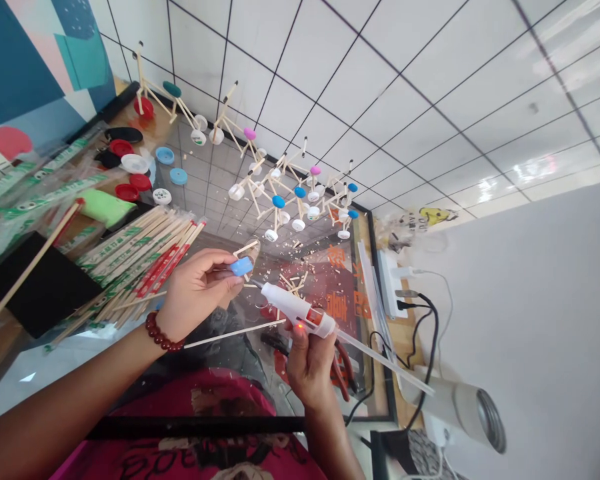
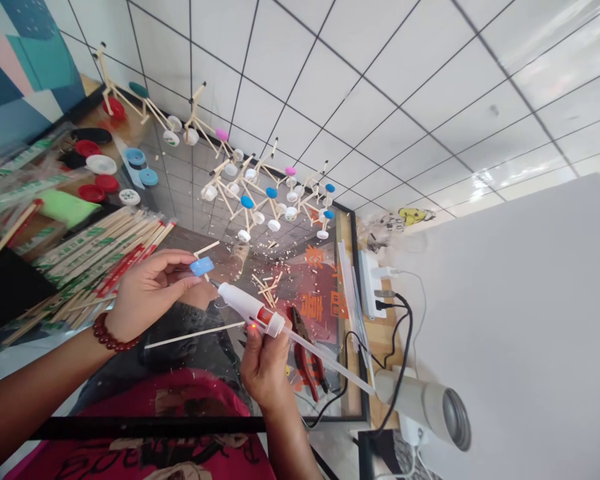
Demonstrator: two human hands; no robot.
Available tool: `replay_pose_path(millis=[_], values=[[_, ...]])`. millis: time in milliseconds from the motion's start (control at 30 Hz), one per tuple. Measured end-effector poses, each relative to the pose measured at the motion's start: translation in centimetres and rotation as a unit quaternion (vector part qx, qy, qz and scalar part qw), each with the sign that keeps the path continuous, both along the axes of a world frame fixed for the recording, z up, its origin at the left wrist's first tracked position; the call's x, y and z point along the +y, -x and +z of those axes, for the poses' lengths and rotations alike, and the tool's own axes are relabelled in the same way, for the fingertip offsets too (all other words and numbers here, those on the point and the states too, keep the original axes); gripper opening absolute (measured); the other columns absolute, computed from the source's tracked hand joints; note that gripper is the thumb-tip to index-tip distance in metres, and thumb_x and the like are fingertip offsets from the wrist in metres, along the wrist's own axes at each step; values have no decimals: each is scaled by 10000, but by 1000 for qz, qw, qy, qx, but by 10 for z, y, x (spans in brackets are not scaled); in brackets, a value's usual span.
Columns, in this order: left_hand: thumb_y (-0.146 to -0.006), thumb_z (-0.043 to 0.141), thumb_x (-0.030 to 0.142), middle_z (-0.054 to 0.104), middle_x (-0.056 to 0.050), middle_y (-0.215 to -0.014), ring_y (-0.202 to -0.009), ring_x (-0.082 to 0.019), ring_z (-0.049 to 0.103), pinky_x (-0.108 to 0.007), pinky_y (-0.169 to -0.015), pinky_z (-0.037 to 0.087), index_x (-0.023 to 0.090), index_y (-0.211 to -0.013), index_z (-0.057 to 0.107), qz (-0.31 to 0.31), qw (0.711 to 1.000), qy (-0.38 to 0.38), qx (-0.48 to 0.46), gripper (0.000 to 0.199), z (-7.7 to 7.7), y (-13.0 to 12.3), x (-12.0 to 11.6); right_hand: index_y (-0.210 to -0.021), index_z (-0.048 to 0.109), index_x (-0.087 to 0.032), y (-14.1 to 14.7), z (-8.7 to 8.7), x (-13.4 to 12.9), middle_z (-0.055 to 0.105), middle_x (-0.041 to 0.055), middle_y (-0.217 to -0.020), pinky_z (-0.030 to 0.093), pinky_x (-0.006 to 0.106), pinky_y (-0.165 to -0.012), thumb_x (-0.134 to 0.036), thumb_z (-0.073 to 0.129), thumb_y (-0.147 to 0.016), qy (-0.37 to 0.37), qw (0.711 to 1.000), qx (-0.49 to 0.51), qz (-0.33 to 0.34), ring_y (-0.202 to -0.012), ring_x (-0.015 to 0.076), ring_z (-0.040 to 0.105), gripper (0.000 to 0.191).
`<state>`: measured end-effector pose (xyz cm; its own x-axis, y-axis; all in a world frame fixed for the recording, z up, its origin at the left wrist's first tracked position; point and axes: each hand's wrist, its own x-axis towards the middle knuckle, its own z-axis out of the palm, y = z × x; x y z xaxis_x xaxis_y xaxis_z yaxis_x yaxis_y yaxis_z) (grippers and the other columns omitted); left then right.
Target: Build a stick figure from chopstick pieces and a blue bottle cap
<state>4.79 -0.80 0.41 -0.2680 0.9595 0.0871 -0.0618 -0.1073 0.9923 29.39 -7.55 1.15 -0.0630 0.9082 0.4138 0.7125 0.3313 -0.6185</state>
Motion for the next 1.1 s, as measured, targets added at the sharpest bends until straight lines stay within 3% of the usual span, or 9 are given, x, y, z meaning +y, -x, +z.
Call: replay_pose_path(millis=[500, 733, 1100], values=[[-769, 979, 407, 817, -79, -1110, -956, -242, 809, -406, -893, 721, 226, -993, 835, 3, 1000, 2, -18, 322, -6, -1, 0, -1286, 631, -225, -5, -2, -2, 745, 105, -1005, 677, 501, -815, -392, 576, -1131, 43, 999, 13, 5, -873, 295, 739, 234], [-762, 957, 339, 819, -68, -1083, -958, -228, 811, -361, -885, 710, 225, -1000, 851, 3, 1000, 0, -18, 284, -4, 0, 0, -1308, 635, -210, -1, 1, 1, 737, 115, -1051, 684, 482, -824, -380, 523, -1159, 15, 1000, 6, -5, -905, 280, 739, 252], [-741, 960, 381, 822, -36, -938, -816, -194, 791, -316, -790, 677, 228, -959, 851, 8, 1000, 18, -4, 288, -1, 1, 3, -1293, 637, -184, 0, 4, 2, 760, 133, -1043, 683, 470, -784, -337, 551, -1144, -1, 1000, -2, 11, -889, 290, 754, 230]])
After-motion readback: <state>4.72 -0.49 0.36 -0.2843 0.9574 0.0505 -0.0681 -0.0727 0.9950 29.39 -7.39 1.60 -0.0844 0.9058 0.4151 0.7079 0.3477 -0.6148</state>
